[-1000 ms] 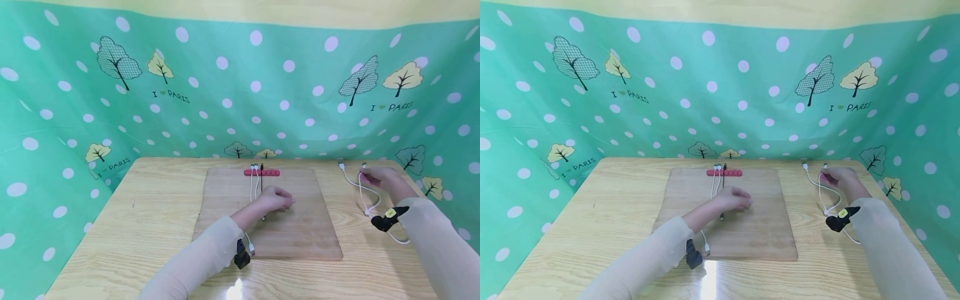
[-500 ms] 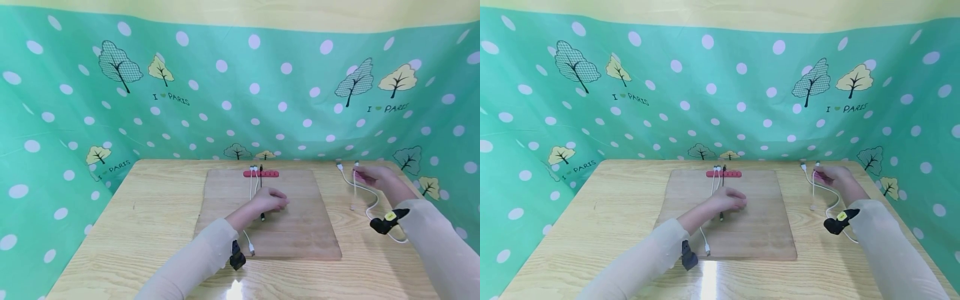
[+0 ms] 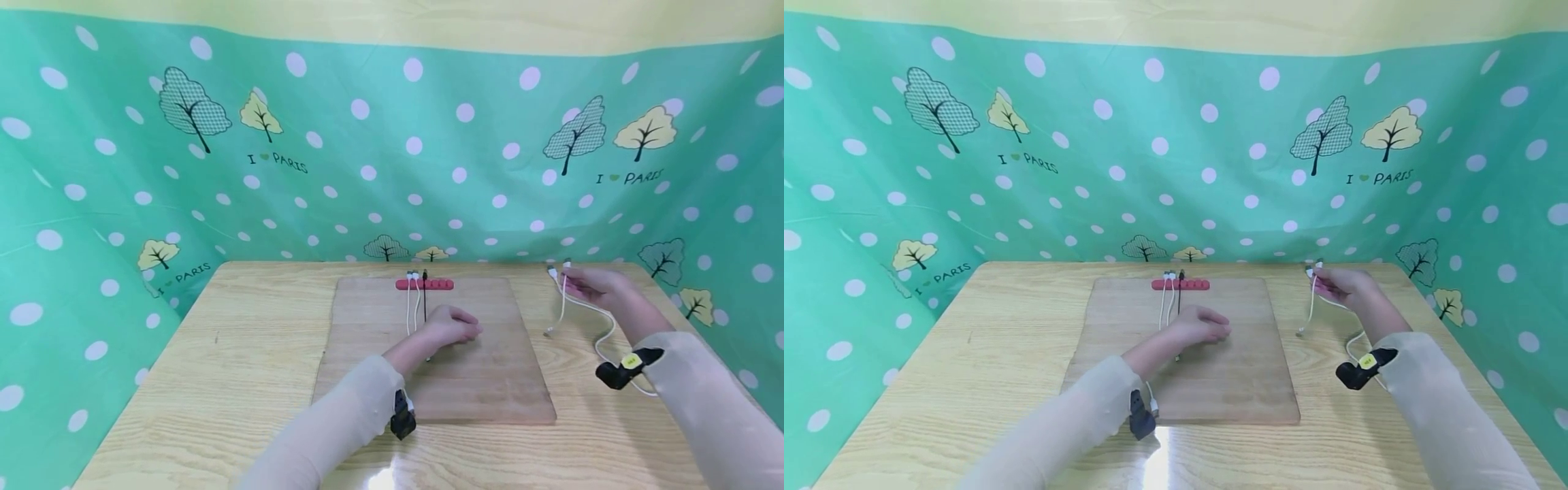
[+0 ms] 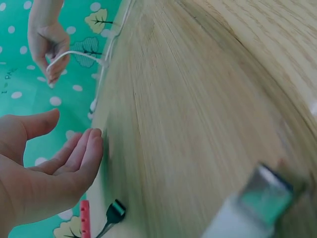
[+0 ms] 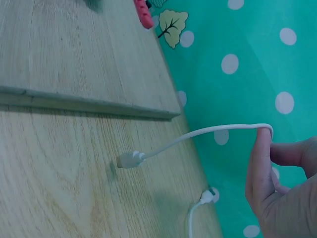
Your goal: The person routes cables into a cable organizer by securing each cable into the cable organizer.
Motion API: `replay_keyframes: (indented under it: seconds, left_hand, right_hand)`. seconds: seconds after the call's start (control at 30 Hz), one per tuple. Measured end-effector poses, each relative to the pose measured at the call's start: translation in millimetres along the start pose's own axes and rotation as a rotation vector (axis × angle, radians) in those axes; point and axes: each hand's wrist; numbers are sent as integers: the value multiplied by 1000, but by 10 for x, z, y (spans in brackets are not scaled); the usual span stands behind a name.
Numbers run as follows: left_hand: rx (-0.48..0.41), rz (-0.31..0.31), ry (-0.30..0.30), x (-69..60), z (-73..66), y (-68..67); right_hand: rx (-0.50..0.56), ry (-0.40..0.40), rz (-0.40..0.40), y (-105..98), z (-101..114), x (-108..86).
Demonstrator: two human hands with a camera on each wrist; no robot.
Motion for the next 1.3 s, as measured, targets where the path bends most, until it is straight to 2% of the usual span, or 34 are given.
replay_keyframes:
  seconds: [0.13,0.33,0.57,0.8,1.0,1.13,1.3]
  left_hand:
    - [-9,12,-2,27,17,44]
    - [-53,19,-4,78,24,164]
    - [-95,-17,-17,169,33,373]
    - [-102,-23,-5,190,-28,438]
    - [-117,-68,3,198,-43,528]
    - [-106,-75,31,209,-42,616]
    - [-34,-38,111,194,-45,673]
  right_hand:
    - [6,-23,7,82,40,-28]
    - [-65,-73,7,212,124,-107]
    - [24,-88,54,322,115,-153]
    - [10,-101,52,394,153,-171]
    - [-3,-134,68,449,149,-159]
    - [-16,-137,66,485,140,-154]
    - [-26,-149,92,540,139,-142]
Point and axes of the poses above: each hand's wrist, its own x-axis towards the middle knuckle, its own y-axis out of the palm, z = x × y, and after that the axes turned 15 degrees about -x, right-handed
